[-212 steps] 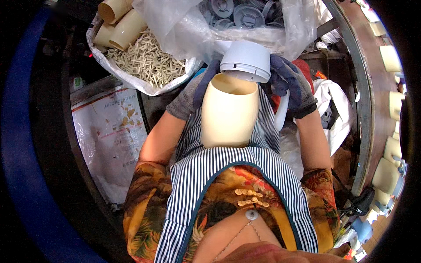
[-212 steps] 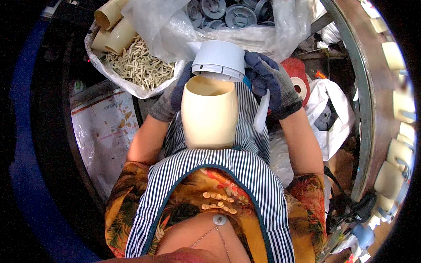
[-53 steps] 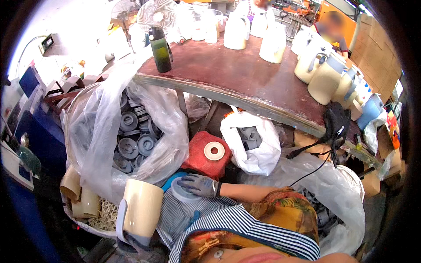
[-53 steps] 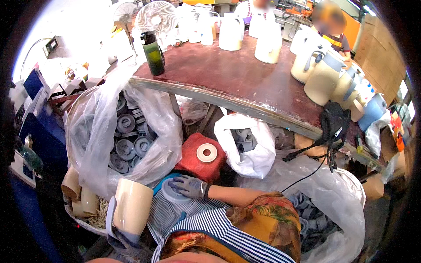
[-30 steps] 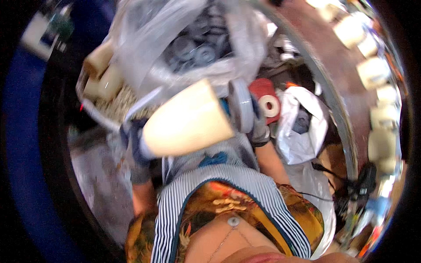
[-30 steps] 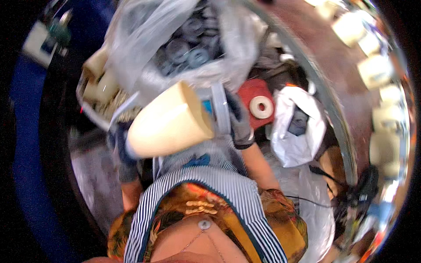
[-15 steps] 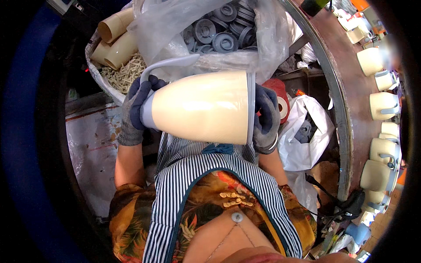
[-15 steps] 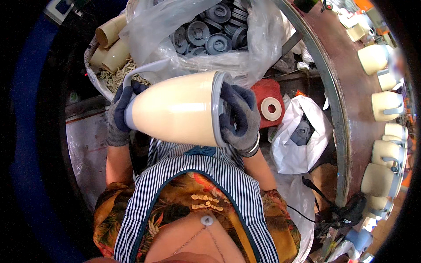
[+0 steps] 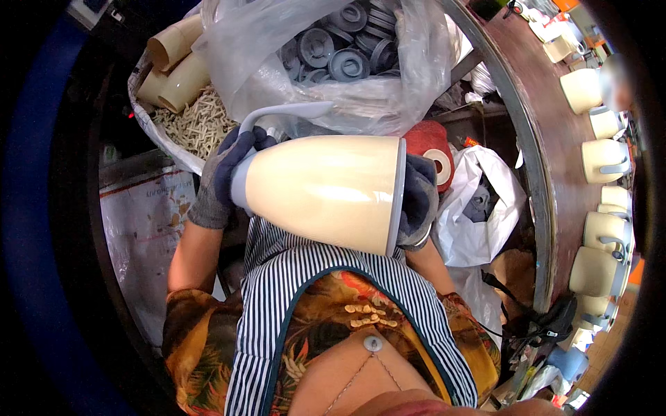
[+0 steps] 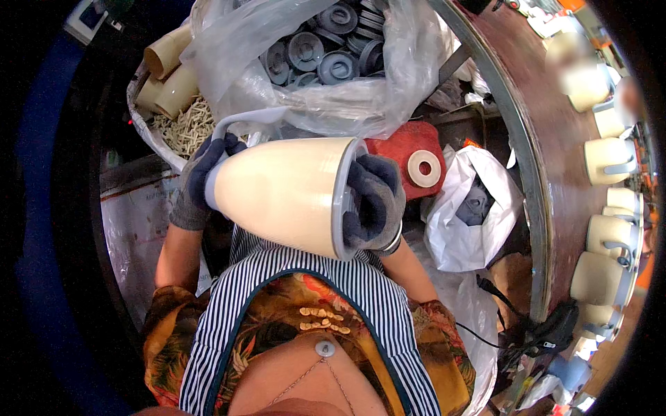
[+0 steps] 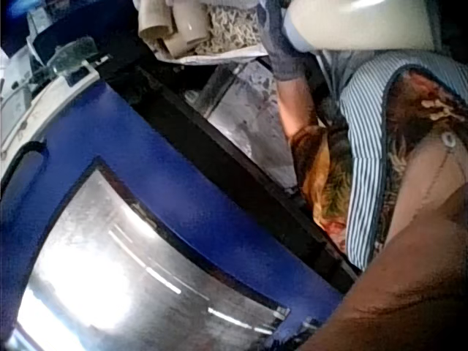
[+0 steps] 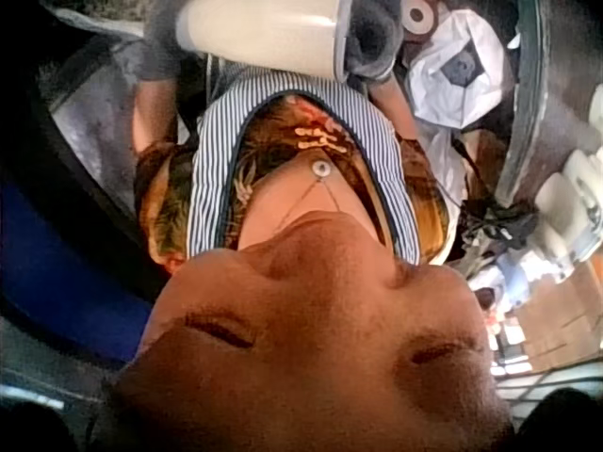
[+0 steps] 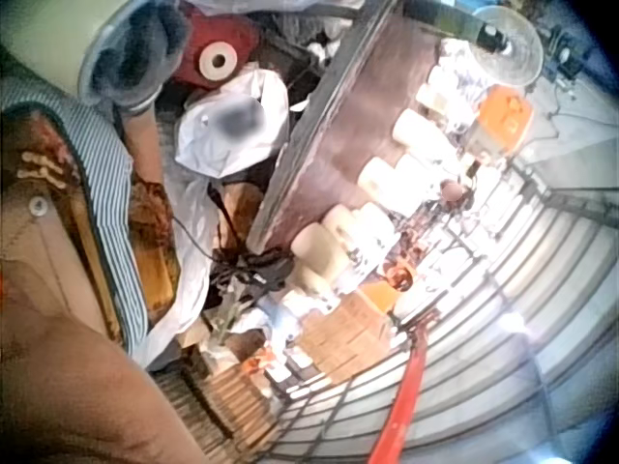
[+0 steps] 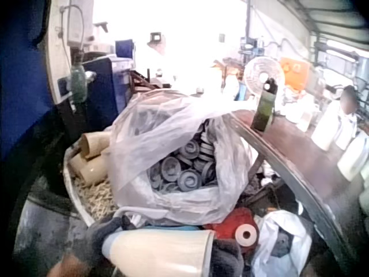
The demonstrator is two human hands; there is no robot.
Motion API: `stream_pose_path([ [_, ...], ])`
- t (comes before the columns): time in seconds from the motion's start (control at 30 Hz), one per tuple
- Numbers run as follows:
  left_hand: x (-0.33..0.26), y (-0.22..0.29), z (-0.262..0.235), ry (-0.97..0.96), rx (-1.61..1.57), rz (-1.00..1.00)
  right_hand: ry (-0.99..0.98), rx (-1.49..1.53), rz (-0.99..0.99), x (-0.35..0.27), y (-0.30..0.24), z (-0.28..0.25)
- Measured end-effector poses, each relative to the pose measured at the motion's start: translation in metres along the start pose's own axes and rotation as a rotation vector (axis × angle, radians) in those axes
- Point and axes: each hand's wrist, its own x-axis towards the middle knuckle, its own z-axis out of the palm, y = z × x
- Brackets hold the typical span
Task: The person repeatedly picks up a beige cylindrical plastic body and a grey circular plastic cap. They align and press the cap onto the top of the cylinder to assemble the unit, then place the finished item on a nearby table. The process is repeated continuously with items from a large bag.
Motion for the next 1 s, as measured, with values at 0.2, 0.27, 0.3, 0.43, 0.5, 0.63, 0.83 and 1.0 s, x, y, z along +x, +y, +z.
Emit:
stream_pose_path([
  [0.2, -0.006, 0.093, 0.011, -0.034, 0.098, 0.432, -0.104, 0.061, 0.464, -0.095, 0.081, 0.048],
  [0.27, -0.002, 0.126, 0.009, -0.166, 0.535, 0.688, -0.007, 0.216, 0.647, -0.062, 0.059, 0.021],
  [0.3, 0.001, 0.138, 0.009, -0.207, 0.587, 0.682, 0.146, 0.303, 0.694, -0.037, 0.042, 0.002],
  [0.43, 0.031, 0.182, 0.044, -0.431, 0.666, 0.856, -0.177, -0.035, 0.041, 0.043, -0.02, -0.036],
  [0.5, 0.05, 0.203, 0.074, -0.321, 0.635, 1.036, -0.108, -0.175, 0.11, 0.044, -0.019, -0.056],
  [0.63, 0.047, 0.213, 0.072, 0.077, 0.56, 1.07, 0.801, -0.03, 0.198, 0.026, -0.035, -0.167],
  [0.83, 0.019, 0.131, 0.108, -0.279, -0.014, 0.548, 0.97, -0.537, 0.365, 0.022, 0.018, -0.351],
  [1.0, 0.026, 0.093, 0.131, -0.38, 0.151, 0.647, 0.701, -0.698, 0.354, 0.042, 0.021, -0.331],
])
